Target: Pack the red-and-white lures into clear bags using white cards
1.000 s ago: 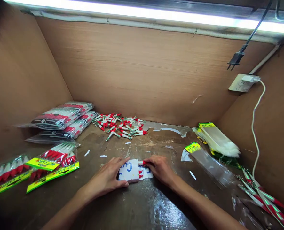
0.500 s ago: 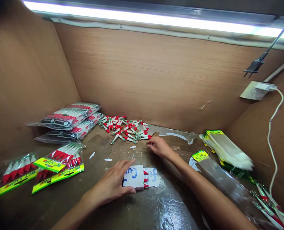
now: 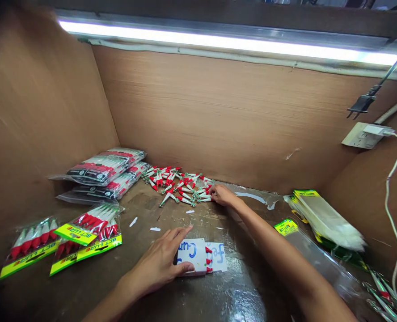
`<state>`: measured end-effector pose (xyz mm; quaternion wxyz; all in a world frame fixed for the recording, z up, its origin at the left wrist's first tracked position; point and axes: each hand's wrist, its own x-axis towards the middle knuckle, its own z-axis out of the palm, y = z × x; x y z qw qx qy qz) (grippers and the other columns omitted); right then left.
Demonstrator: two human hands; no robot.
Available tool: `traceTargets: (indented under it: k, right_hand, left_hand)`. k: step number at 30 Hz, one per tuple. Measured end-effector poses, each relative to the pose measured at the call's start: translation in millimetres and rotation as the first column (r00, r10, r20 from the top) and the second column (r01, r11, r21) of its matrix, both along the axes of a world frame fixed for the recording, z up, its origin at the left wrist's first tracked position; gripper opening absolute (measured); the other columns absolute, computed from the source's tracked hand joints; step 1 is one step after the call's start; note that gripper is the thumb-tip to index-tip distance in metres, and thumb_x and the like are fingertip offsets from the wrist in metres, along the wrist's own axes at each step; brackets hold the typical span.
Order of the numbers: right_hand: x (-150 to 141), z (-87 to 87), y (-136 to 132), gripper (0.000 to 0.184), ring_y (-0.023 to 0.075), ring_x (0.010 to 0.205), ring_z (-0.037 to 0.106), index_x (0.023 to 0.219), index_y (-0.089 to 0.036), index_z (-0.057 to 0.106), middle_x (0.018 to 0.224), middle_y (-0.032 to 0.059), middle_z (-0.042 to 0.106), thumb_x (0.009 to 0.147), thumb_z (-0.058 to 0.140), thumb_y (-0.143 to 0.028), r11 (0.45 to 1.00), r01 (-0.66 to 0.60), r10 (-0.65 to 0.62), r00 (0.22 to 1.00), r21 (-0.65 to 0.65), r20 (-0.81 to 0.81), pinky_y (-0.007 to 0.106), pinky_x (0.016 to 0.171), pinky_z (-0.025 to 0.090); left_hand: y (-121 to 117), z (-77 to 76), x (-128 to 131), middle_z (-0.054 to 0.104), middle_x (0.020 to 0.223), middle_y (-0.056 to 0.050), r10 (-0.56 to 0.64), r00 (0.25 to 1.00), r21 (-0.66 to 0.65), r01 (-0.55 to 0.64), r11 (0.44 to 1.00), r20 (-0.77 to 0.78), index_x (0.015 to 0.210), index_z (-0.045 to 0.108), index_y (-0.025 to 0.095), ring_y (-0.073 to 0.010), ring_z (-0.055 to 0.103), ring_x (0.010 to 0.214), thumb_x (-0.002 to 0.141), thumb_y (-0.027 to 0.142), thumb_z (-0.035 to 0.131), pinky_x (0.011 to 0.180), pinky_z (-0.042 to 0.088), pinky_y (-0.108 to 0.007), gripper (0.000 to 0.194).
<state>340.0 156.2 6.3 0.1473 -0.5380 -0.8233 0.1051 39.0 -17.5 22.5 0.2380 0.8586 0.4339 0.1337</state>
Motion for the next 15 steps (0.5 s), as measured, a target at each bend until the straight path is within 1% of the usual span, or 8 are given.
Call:
traceTargets:
  k: [2, 4, 8, 9, 11, 13, 14, 15]
  right_hand:
    - [0, 0.7, -1, 0.019, 0.0179, 0.078, 0.06, 0.096, -0.016, 0.073, 0.088, 0.0052, 0.071, 0.079, 0.063, -0.016, 1.0, -0.017, 0.016, 0.999, -0.021, -0.048, 0.026, 0.073, 0.041]
    - [0, 2.9, -7, 0.018, 0.0171, 0.075, 0.058, 0.095, -0.016, 0.073, 0.084, 0.0044, 0.071, 0.077, 0.066, -0.017, 0.999, -0.032, 0.028, 0.994, -0.028, -0.108, 0.026, 0.073, 0.041]
    - [-1, 12.4, -24, 0.019, 0.0218, 0.094, 0.056, 0.097, -0.018, 0.073, 0.097, 0.0075, 0.07, 0.08, 0.068, -0.023, 0.999, -0.013, 0.021, 0.958, 0.032, -0.286, 0.033, 0.087, 0.04]
    - [-1, 15.4, -29, 0.021, 0.0228, 0.097, 0.055, 0.101, -0.018, 0.073, 0.101, 0.0087, 0.069, 0.083, 0.066, -0.026, 0.999, 0.009, 0.007, 0.94, 0.047, -0.342, 0.034, 0.089, 0.039]
    - [-2, 21.2, -42, 0.029, 0.0227, 0.096, 0.055, 0.109, -0.017, 0.07, 0.104, 0.01, 0.068, 0.088, 0.061, -0.034, 0.997, 0.051, -0.022, 0.89, 0.051, -0.456, 0.035, 0.086, 0.041]
    - [-3, 26.6, -58, 0.04, 0.02, 0.087, 0.057, 0.118, -0.016, 0.066, 0.101, 0.0095, 0.067, 0.093, 0.053, -0.044, 0.997, 0.07, -0.042, 0.839, 0.031, -0.542, 0.032, 0.079, 0.045]
    - [-4, 29.1, -68, 0.045, 0.0182, 0.082, 0.058, 0.121, -0.015, 0.064, 0.098, 0.0089, 0.067, 0.095, 0.048, -0.048, 0.998, 0.062, -0.048, 0.81, 0.004, -0.584, 0.03, 0.075, 0.046]
    - [-4, 31.6, -79, 0.05, 0.0165, 0.077, 0.058, 0.123, -0.015, 0.063, 0.094, 0.008, 0.066, 0.097, 0.044, -0.052, 0.998, 0.038, -0.059, 0.762, -0.047, -0.645, 0.028, 0.071, 0.046]
  left_hand:
    - [0, 0.4, -1, 0.051, 0.139, -0.007, -0.005, 1.0, 0.001, 0.005, 1.0, -0.001, 0.151, 0.033, 0.035, -0.0312, 0.048, 0.126, 0.078, 0.056, 0.069, 0.105, 0.039, -0.044, 0.084]
    - [0, 0.3, -1, 0.05, 0.14, -0.007, -0.007, 1.0, -0.002, 0.007, 1.0, 0.0, 0.151, 0.033, 0.034, -0.0313, 0.048, 0.126, 0.078, 0.055, 0.068, 0.105, 0.04, -0.044, 0.083]
    - [0, -0.1, -1, 0.049, 0.142, -0.007, 0.0, 1.0, -0.009, 0.0, 1.0, 0.006, 0.151, 0.032, 0.035, -0.0307, 0.047, 0.127, 0.079, 0.054, 0.068, 0.106, 0.039, -0.043, 0.083]
    - [0, -0.2, -1, 0.049, 0.142, -0.007, -0.002, 1.0, -0.01, 0.002, 1.0, 0.008, 0.151, 0.032, 0.035, -0.0306, 0.047, 0.127, 0.078, 0.054, 0.068, 0.106, 0.039, -0.043, 0.083]
    - [0, -0.8, -2, 0.049, 0.143, -0.007, -0.004, 1.0, -0.016, 0.004, 1.0, 0.004, 0.151, 0.031, 0.035, -0.0312, 0.047, 0.128, 0.077, 0.056, 0.068, 0.106, 0.039, -0.044, 0.085]
    - [0, -2.4, -2, 0.048, 0.145, -0.007, -0.007, 1.0, -0.035, 0.007, 0.999, -0.012, 0.151, 0.031, 0.037, -0.0328, 0.046, 0.13, 0.075, 0.058, 0.07, 0.107, 0.038, -0.047, 0.088]
    - [0, -3.6, -3, 0.046, 0.147, -0.006, -0.011, 1.0, -0.046, 0.01, 0.999, -0.02, 0.151, 0.03, 0.037, -0.0336, 0.044, 0.132, 0.073, 0.059, 0.07, 0.108, 0.037, -0.048, 0.09]
    - [1, -5.0, -3, 0.044, 0.149, -0.006, -0.017, 0.999, -0.056, 0.016, 0.998, -0.027, 0.151, 0.03, 0.038, -0.0341, 0.042, 0.134, 0.072, 0.06, 0.071, 0.109, 0.036, -0.049, 0.092]
